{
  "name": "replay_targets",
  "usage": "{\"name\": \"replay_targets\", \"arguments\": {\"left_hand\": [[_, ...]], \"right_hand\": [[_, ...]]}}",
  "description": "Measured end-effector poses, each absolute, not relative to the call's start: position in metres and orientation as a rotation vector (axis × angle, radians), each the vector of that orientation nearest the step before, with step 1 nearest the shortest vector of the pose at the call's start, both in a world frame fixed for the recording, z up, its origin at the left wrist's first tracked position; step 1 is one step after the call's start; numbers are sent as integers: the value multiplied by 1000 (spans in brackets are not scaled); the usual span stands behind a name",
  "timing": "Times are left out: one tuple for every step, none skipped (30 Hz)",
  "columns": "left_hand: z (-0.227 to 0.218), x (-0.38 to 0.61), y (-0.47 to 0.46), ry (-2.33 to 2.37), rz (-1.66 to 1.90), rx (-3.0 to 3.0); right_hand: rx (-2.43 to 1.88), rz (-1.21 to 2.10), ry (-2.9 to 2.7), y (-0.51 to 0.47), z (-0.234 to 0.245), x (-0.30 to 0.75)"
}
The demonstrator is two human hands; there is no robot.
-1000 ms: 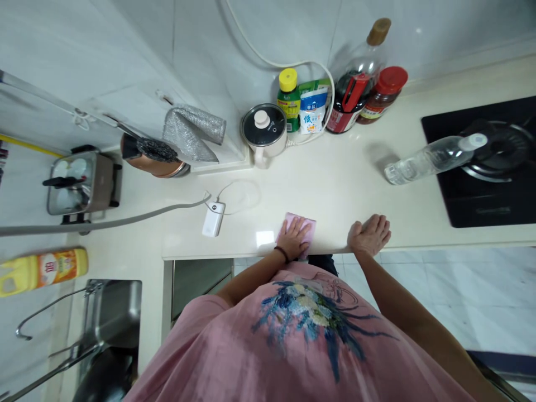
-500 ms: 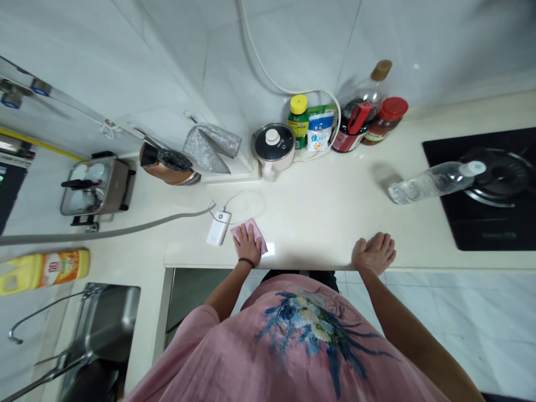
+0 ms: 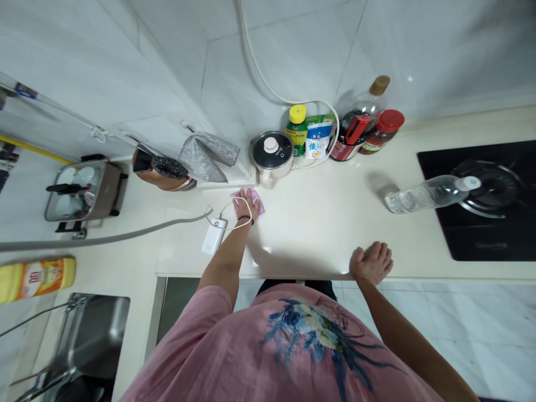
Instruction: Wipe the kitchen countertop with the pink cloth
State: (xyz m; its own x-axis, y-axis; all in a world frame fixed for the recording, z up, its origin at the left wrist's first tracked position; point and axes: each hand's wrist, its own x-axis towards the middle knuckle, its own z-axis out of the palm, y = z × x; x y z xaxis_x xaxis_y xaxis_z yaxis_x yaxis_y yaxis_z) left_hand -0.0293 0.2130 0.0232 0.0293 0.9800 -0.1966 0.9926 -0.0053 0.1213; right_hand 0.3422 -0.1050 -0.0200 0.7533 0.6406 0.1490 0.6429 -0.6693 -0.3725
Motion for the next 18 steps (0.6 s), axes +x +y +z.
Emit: {"name": "replay_targets", "arguments": {"left_hand": [[23,-29,217,2046,-88,2076],[23,-29,219,2048,-94,2076],[23,-29,216,2046,-99,2080],[23,-29,210,2041,-103,2089],[23,-29,199,2032,-107,2102],[23,-29,184,2017,-115,2121],[23,-30,164,1997,-125,2145],[23,-31,140,1969,-144,2171],[22,-32,113,1921,-173,2206],[20,-35,85,1876,-206,2243],[18,-38,55,1834,-242,2282],[15,-41,28,1787,-277,2321],[13,-45,3,1750,-306,2353],[10,-49,-17,1721,-326,2380],[8,-51,-32,1695,-332,2410],[8,-53,-41,1689,-327,2432],[8,-53,-44,1673,-318,2452],[8,-50,-42,1652,-307,2470]], "right_hand": [[-2551,-6,-983,-105,-21,342],[-2554,-1,-986,-106,-21,343],[-2556,5,-987,-106,-22,343],[-2557,13,-985,-106,-22,343],[-2556,19,-982,-106,-22,343],[-2554,24,-979,-107,-22,342],[-2551,27,-975,-107,-22,342],[-2548,30,-970,-107,-22,342],[-2544,33,-967,-106,-21,342],[-2540,37,-966,-106,-21,342],[-2537,44,-964,-106,-21,341],[-2535,53,-962,-106,-20,341],[-2534,62,-960,-105,-20,341],[-2535,69,-956,-105,-20,340],[-2537,74,-951,-105,-19,340],[-2538,77,-944,-104,-19,340],[-2537,79,-939,-104,-19,340],[-2535,80,-936,-104,-18,340]]}}
